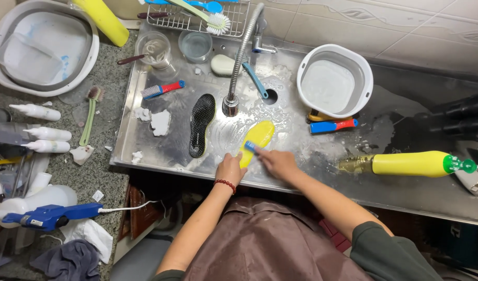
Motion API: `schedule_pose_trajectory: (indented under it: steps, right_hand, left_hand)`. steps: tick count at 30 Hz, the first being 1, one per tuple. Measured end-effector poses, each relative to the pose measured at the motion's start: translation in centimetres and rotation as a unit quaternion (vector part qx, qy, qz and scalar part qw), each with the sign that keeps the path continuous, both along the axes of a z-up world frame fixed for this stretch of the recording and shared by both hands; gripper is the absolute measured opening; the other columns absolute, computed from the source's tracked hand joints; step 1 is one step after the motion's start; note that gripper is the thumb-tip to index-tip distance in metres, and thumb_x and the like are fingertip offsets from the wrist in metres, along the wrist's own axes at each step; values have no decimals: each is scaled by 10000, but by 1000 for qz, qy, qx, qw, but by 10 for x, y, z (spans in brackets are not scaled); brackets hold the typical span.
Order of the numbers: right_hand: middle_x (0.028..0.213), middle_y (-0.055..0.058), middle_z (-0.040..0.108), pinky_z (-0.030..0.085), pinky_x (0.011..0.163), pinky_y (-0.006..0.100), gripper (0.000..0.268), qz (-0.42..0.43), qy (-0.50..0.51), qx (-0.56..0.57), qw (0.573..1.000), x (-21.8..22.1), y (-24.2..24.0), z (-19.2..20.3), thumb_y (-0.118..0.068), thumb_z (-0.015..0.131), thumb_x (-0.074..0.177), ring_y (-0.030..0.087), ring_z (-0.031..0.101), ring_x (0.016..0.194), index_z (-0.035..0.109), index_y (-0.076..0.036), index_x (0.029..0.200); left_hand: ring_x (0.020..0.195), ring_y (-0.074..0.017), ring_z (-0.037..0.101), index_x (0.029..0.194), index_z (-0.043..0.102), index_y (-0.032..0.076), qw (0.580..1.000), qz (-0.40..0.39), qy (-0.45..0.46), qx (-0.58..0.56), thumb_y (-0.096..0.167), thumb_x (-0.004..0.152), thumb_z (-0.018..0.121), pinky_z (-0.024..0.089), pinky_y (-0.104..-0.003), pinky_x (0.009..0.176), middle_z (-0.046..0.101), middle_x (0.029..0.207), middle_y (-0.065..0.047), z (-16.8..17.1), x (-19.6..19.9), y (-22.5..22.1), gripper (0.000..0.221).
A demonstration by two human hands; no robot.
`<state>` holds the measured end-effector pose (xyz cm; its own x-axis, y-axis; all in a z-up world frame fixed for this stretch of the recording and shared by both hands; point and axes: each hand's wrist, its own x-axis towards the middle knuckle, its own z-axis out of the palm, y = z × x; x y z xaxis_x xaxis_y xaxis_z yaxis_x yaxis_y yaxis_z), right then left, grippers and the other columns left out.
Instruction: Washing a white shoe and its insoles in a sink using a brush and soap.
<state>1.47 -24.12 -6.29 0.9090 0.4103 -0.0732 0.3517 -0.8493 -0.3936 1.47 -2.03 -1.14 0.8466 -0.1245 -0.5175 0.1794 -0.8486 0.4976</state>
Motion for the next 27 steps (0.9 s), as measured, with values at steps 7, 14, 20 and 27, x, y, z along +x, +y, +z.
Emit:
schedule_pose_trajectory:
  steps: [7, 14, 20, 27]
  right_hand:
    - [757, 106, 712, 531, 569, 483, 412, -75, -13, -32, 997, 4, -20, -8, -403, 589, 980, 337, 689, 644, 618, -378, 1390]
    - [726, 123, 704, 536, 585, 496, 461, -67, 27, -24, 997, 7, -12, -4, -400, 570, 938, 363, 683, 647, 618, -402, 1396]
    - [764, 117, 724, 542, 662, 494, 419, -200, 7, -20, 980, 42, -18, 9, -425, 531, 1022, 353, 701, 693, 600, -370, 1431]
    - [773, 138, 723, 556, 642, 497, 436, -177, 69, -59, 980, 67, 6, 26, -428, 527, 1012, 362, 706, 699, 571, -386, 1444]
  left_hand:
    - [1023, -395, 675, 1396, 615, 192, 999, -33, -40, 7, 292, 799, 833, 555, -472, 895, 650, 1113, -194, -20, 0, 2, 644]
    - [1036, -392, 674, 1386, 623, 197, 999, -31, -41, 11, 301, 793, 833, 551, -481, 896, 668, 1102, -183, -23, -3, 3, 638]
    - [1033, -336, 663, 1348, 654, 199, 992, -75, -79, 69, 358, 791, 836, 554, -460, 867, 678, 1061, -144, -13, -4, 1, 607]
    - [1044, -321, 656, 1344, 658, 203, 990, -72, -84, 83, 381, 794, 832, 550, -453, 877, 686, 1043, -127, -12, -6, 0, 604]
